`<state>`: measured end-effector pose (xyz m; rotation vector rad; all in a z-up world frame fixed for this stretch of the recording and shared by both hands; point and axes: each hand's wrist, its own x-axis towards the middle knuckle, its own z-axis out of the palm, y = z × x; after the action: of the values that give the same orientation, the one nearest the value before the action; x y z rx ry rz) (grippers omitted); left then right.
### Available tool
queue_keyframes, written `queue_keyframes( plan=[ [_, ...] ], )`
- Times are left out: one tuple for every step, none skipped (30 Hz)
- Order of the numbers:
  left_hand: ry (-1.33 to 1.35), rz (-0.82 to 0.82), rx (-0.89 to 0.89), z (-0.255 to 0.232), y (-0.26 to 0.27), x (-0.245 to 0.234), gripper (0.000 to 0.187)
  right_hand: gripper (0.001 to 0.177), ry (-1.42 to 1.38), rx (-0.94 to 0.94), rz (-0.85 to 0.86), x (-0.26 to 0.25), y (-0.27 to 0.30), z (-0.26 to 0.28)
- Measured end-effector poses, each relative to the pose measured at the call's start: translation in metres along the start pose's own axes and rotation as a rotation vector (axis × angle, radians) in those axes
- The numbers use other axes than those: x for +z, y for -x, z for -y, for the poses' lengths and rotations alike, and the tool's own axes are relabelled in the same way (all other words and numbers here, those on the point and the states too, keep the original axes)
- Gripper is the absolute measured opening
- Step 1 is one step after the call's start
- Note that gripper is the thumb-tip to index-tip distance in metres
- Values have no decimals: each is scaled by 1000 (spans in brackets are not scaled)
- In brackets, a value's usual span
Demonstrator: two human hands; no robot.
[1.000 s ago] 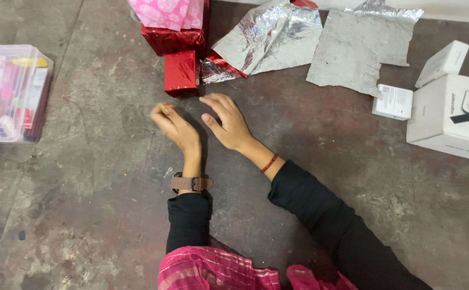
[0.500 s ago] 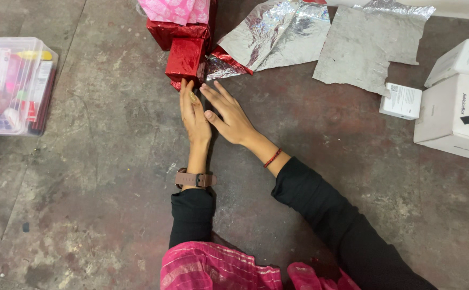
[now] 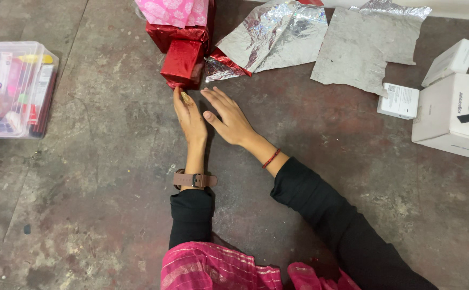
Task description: The person wraps small rectangular items in red shiny paper, folding the paper around each item and securing it with black tape. They handle multiple items one at a time, placing each wrapped item aside after completion.
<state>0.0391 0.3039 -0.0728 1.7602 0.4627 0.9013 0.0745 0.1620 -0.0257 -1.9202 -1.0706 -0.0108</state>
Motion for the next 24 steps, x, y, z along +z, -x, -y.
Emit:
queue_keyframes(
  plan=[
    [-3,16,1,-1,0,-1,55,65,0,-3,-3,0,1,1],
    [-11,16,-12,-1,1,-1,54,64,0,-6,-7,-1,1,2],
    [-17,14,-22,-3,0,-1,54,63,2,-12,-11,-2,0,3],
    [-23,12,-33,-5,-1,0,53,62,0,-13,-16,-2,-1,4],
    [-29,-25,-11,-8,0,0,51,61,-1,-12,-19,-3,-1,6],
    [-34,-63,11,-10,1,0,50,60,-2,-12,-22,-4,0,7],
    [-40,-102,32,-14,2,-1,48,60,56,-28,-63,-6,1,7],
    [-29,-128,47,-18,4,-1,47,60,114,-45,-105,-10,2,7],
    [-20,-151,64,-22,6,-3,46,61,170,-63,-149,-15,3,5],
    [-10,-175,82,-28,8,-4,44,60,202,-13,-197,-24,4,1],
    [7,-168,90,-33,11,-5,44,59,235,41,-245,-41,9,-9],
    [23,-161,99,-38,14,-5,43,58,267,96,-293,-59,15,-20],
    [42,-153,108,-45,17,-5,43,62,392,72,-376,-81,22,-33],
    [66,-158,118,-52,20,-4,43,66,517,47,-457,-106,32,-46],
    [95,-166,133,-60,22,1,43,70,617,140,-428,-132,43,-61],
    [124,-174,147,-69,25,7,44,74,716,235,-398,-158,54,-74],
    [118,-134,113,-76,32,13,44,78,856,284,-412,-179,67,-86],
    [112,-94,80,-84,41,22,45,82,995,333,-424,-191,80,-95],
    [105,-57,50,-92,50,31,45,84,1028,334,-368,-199,94,-101],
    [57,15,114,-101,62,42,46,86,1061,335,-311,-204,109,-102],
    [8,84,179,-109,76,52,48,88,1091,333,-255,-206,119,-101],
    [-24,175,260,-117,90,61,49,88,1076,343,-223,-204,129,-95],
    [-59,267,339,-124,105,69,51,88,1057,353,-191,-198,139,-85],
    [-59,355,341,-130,119,76,52,88,1038,363,-158,-193,148,-74]
  ],
)
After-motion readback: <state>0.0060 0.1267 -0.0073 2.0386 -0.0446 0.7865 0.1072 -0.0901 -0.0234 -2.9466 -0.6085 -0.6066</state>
